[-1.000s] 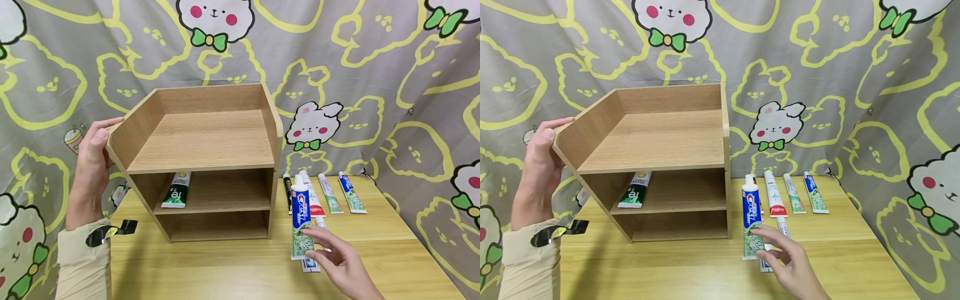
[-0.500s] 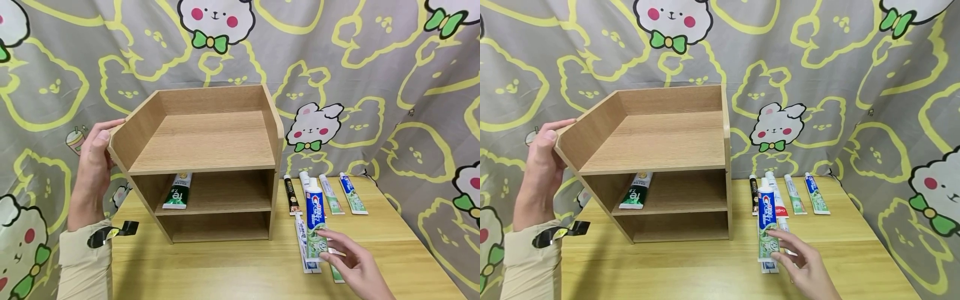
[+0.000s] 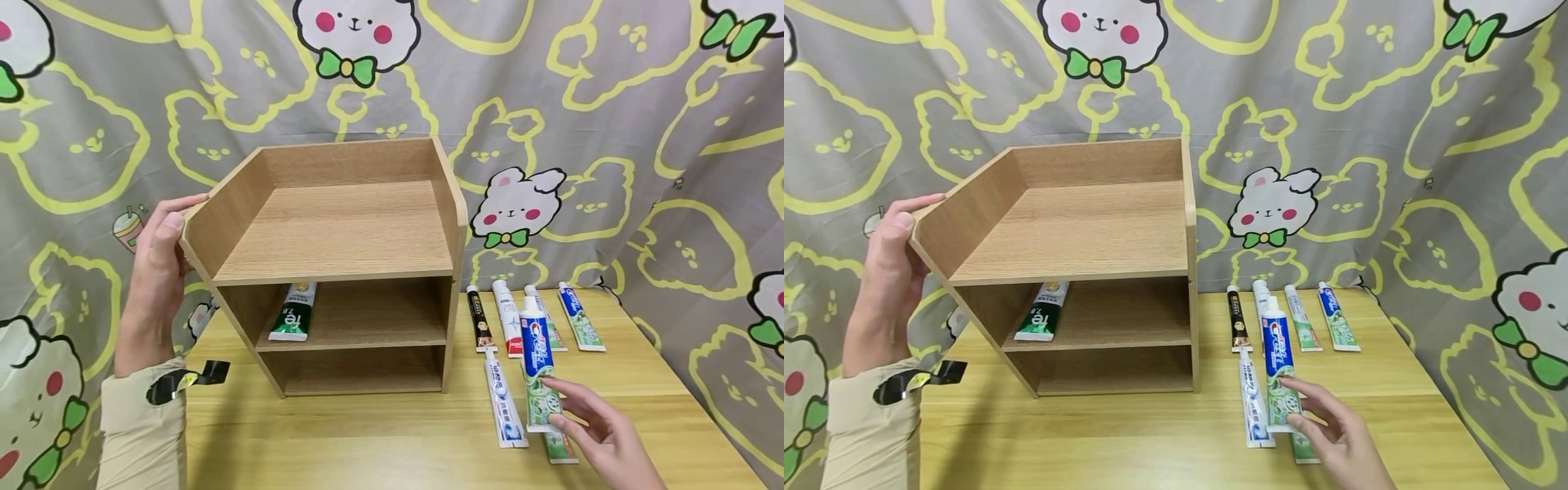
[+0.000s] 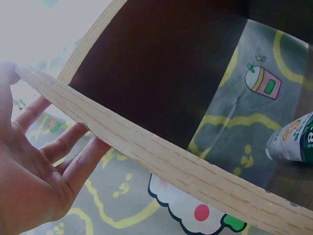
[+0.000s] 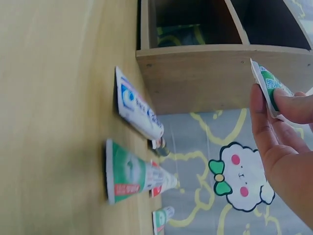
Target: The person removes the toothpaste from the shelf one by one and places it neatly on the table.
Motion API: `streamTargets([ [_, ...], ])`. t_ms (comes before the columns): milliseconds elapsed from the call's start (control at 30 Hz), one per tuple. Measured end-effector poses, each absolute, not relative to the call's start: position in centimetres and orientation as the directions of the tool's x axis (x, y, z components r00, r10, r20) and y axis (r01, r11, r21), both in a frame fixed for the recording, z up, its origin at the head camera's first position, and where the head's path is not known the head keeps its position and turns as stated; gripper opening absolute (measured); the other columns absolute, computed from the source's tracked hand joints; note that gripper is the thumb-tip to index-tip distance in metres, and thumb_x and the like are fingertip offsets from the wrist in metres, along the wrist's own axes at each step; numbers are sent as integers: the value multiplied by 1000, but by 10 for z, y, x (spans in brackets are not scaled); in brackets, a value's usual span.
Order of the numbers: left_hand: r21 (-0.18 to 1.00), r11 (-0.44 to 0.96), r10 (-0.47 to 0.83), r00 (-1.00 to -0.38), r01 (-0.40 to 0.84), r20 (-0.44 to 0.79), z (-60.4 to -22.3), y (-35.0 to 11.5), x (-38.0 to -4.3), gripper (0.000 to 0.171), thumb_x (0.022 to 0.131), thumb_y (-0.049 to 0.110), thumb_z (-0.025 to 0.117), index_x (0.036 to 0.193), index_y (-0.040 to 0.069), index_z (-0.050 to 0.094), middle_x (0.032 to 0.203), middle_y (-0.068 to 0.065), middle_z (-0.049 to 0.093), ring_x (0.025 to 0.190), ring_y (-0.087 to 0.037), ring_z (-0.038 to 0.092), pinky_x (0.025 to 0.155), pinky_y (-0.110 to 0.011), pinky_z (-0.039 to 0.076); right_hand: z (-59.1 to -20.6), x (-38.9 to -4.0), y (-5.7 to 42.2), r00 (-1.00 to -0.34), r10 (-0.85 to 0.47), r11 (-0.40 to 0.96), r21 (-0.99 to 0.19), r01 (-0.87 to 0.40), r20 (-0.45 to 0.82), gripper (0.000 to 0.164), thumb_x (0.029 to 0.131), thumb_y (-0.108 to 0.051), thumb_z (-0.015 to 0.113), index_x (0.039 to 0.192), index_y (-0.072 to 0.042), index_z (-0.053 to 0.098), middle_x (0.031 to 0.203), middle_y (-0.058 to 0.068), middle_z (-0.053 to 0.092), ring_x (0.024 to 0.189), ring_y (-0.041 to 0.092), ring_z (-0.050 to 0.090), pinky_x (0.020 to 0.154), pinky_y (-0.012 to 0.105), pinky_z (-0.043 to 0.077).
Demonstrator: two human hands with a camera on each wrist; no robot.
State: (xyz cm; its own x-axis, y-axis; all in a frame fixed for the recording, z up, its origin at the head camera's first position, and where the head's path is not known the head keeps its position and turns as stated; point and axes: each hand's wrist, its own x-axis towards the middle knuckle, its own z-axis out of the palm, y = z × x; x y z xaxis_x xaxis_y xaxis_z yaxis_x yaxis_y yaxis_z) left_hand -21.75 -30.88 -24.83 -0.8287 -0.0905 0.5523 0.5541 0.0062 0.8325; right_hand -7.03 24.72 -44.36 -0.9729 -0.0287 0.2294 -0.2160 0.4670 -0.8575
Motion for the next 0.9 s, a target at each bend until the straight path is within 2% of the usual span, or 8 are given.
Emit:
streamTargets([
  [200, 833, -6, -95, -829, 554, 551, -249, -308, -217, 44, 99, 27, 50, 135, 7, 63, 119, -17, 58, 87, -24, 62, 59, -27, 57, -452, -71, 261, -982, 1, 485, -859, -163, 187, 41, 99, -11, 68, 139, -11, 62, 131, -22, 62, 110, -7, 61, 83, 16, 54],
  [367, 831, -5, -91, -828, 556, 554, -248, -308, -218, 43, 99, 27, 50, 135, 6, 64, 118, -16, 58, 85, -23, 62, 57, -27, 57, -457, -71, 269, -979, 4, 493, -852, -177, 205, 40, 98, -7, 69, 138, -8, 63, 129, -23, 62, 109, -8, 61, 84, 11, 50],
  [600, 829, -2, -88, -826, 559, 557, -246, -308, -219, 43, 99, 28, 51, 135, 6, 64, 119, -16, 58, 88, -24, 62, 59, -27, 57, -467, -74, 280, -982, 8, 495, -854, -158, 186, 41, 96, -4, 71, 136, -4, 63, 128, -26, 62, 107, -8, 62, 82, 12, 52],
  [900, 829, -1, -86, -826, 559, 557, -248, -309, -218, 43, 100, 27, 50, 135, 7, 63, 121, -16, 57, 90, -24, 62, 60, -26, 57, -475, -74, 295, -988, 2, 543, -830, -128, 153, 40, 96, -9, 72, 135, -5, 65, 126, -27, 62, 108, -14, 58, 83, 11, 51],
])
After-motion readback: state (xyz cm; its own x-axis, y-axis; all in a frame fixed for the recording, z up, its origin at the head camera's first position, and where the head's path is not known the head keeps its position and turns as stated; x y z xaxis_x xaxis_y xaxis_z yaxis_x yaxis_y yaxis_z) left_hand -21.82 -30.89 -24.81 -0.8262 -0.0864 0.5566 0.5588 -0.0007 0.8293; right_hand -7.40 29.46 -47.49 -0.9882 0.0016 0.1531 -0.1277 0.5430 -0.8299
